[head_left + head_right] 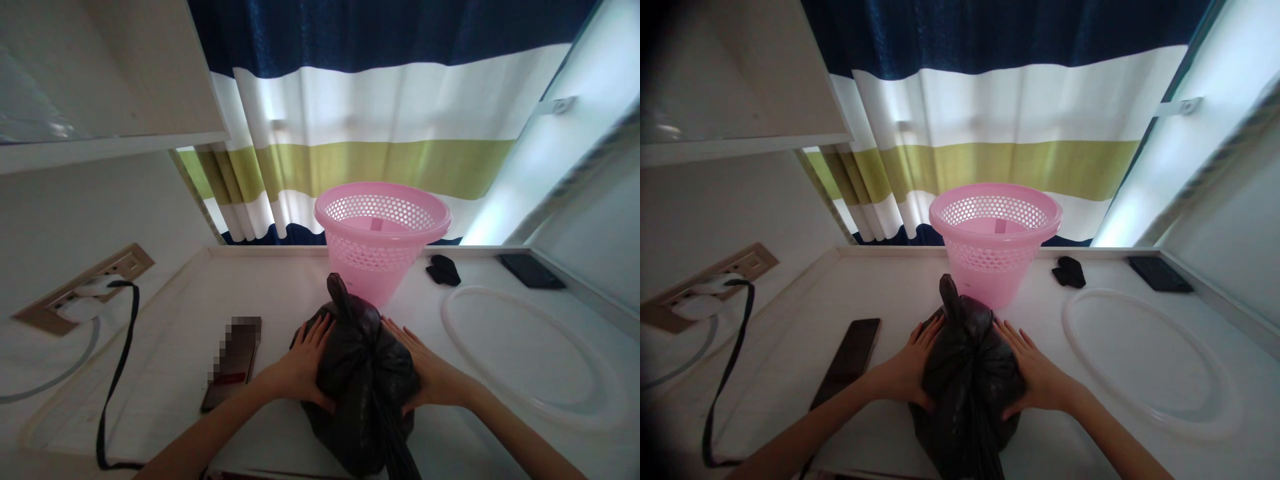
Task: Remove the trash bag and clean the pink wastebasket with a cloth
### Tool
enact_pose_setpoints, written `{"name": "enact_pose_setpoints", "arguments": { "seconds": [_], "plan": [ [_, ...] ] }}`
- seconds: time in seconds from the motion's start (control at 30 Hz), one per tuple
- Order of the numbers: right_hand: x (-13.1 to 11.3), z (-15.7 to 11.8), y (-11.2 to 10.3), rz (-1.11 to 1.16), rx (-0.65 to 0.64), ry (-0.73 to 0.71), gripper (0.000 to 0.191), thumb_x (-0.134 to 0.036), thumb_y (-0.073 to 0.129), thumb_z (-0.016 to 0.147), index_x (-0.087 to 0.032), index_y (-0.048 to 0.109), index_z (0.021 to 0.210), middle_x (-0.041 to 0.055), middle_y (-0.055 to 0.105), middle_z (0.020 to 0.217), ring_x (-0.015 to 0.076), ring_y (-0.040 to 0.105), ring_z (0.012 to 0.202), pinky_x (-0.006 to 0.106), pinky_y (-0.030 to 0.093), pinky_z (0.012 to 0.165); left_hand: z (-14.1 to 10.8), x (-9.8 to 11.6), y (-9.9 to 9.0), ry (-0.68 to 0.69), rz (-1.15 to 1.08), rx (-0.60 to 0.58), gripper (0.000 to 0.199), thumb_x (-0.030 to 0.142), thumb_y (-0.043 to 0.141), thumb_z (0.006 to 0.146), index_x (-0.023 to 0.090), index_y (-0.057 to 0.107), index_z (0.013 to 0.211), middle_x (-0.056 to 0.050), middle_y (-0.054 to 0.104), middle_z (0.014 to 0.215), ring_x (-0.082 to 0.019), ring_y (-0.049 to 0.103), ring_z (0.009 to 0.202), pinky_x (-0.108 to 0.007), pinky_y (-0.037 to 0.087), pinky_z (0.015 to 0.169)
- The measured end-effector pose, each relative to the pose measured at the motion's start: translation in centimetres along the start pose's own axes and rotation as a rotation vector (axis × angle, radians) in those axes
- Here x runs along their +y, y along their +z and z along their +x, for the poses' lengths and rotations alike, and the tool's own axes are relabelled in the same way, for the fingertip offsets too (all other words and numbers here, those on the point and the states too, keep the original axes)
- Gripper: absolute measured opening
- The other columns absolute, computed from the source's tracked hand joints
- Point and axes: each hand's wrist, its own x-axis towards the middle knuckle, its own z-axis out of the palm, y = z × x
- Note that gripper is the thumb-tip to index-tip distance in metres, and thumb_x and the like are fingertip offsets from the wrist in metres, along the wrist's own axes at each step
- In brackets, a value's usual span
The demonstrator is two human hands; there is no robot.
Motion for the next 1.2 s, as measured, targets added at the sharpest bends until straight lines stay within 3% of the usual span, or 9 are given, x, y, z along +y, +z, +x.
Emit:
{"name": "enact_pose_setpoints", "arguments": {
  "seconds": [0.2, 0.43, 0.57, 0.67, 0.77, 0.87, 0.97, 1.07, 1.2],
  "plan": [
    [-0.2, 1.0, 1.4, -0.048, 0.028, -0.139, 0.081, -0.048, 0.056, 0.065, -0.018, 0.023, 0.132, 0.0132, 0.023, 0.136, 0.0297, 0.012, 0.125, 0.051, 0.016, 0.098, 1.6, 0.4, 1.9, 0.044, 0.037, -0.01, 0.106, 0.061, 0.056, 0.052, 0.017, 0.004, 0.134, -0.015, 0.009, 0.139, -0.035, 0.001, 0.126, -0.055, -0.003, 0.099],
    [0.4, 1.8, 2.8, -0.11, 0.018, -0.221, 0.07, -0.042, 0.053, 0.068, -0.018, 0.029, 0.13, 0.0113, 0.027, 0.135, 0.0306, 0.009, 0.125, 0.052, 0.012, 0.1, 2.6, 0.7, 3.7, 0.031, 0.101, 0.02, 0.083, 0.047, 0.049, 0.064, 0.019, 0.012, 0.133, -0.013, 0.015, 0.139, -0.036, 0.0, 0.126, -0.057, -0.006, 0.098],
    [0.6, 2.0, 3.8, -0.106, -0.059, -0.197, 0.083, -0.047, 0.058, 0.062, -0.019, 0.024, 0.132, 0.0109, 0.021, 0.137, 0.0326, 0.002, 0.125, 0.052, 0.008, 0.1, 3.1, 1.1, 4.3, 0.019, 0.124, 0.002, 0.083, 0.043, 0.051, 0.064, 0.019, 0.012, 0.133, -0.013, 0.013, 0.139, -0.038, -0.001, 0.125, -0.059, -0.007, 0.097],
    [1.0, 1.9, 3.5, -0.112, -0.144, -0.135, 0.088, -0.051, 0.057, 0.061, -0.021, 0.017, 0.133, 0.0099, 0.013, 0.139, 0.0336, -0.005, 0.125, 0.055, -0.002, 0.098, 3.0, 1.2, 3.5, 0.039, 0.131, -0.028, 0.083, 0.044, 0.051, 0.065, 0.019, 0.011, 0.133, -0.013, 0.014, 0.139, -0.038, 0.002, 0.125, -0.058, -0.004, 0.097],
    [1.7, 0.7, 0.9, -0.091, -0.172, -0.029, 0.098, -0.056, 0.056, 0.059, -0.021, 0.004, 0.134, 0.0102, 0.004, 0.14, 0.0337, -0.007, 0.124, 0.058, -0.009, 0.094, 2.1, 0.5, 1.0, 0.039, 0.129, -0.053, 0.095, 0.057, 0.052, 0.06, 0.018, 0.006, 0.133, -0.015, 0.013, 0.139, -0.036, 0.002, 0.126, -0.056, -0.001, 0.098],
    [2.1, -1.2, -2.9, -0.007, -0.156, 0.072, 0.111, -0.062, 0.056, 0.056, -0.019, -0.013, 0.132, 0.0115, -0.004, 0.14, 0.0305, -0.002, 0.126, 0.054, -0.003, 0.098, 0.4, -0.8, -2.3, -0.005, 0.133, -0.016, 0.11, 0.068, 0.048, 0.055, 0.013, -0.006, 0.133, -0.018, 0.002, 0.139, -0.033, -0.003, 0.127, -0.053, 0.0, 0.099],
    [1.5, -1.9, -4.9, 0.045, -0.018, 0.133, 0.115, -0.064, 0.054, 0.057, -0.016, -0.021, 0.13, 0.0122, -0.009, 0.139, 0.028, -0.003, 0.126, 0.048, 0.002, 0.1, -0.7, -1.6, -4.1, -0.029, 0.101, 0.028, 0.12, 0.072, 0.048, 0.05, 0.01, -0.016, 0.13, -0.018, -0.01, 0.138, -0.031, -0.007, 0.127, -0.05, 0.003, 0.1],
    [0.2, -0.4, -3.7, 0.04, 0.033, 0.055, 0.122, -0.067, 0.055, 0.051, -0.013, -0.021, 0.13, 0.0145, -0.011, 0.139, 0.0287, -0.005, 0.126, 0.048, 0.003, 0.101, -0.1, -1.1, -3.0, 0.005, 0.049, 0.02, 0.121, 0.072, 0.049, 0.049, 0.009, -0.016, 0.13, -0.018, -0.009, 0.139, -0.031, -0.007, 0.127, -0.049, 0.004, 0.1],
    [-0.7, 2.6, 0.4, 0.023, 0.01, -0.065, 0.123, -0.067, 0.055, 0.05, -0.008, -0.017, 0.131, 0.0183, -0.007, 0.138, 0.0296, -0.006, 0.126, 0.05, 0.004, 0.1, 1.9, 0.8, 0.7, 0.008, -0.025, 0.094, 0.113, 0.07, 0.051, 0.05, 0.012, 0.001, 0.133, -0.016, 0.009, 0.139, -0.032, 0.003, 0.127, -0.05, 0.006, 0.101]
  ]
}}
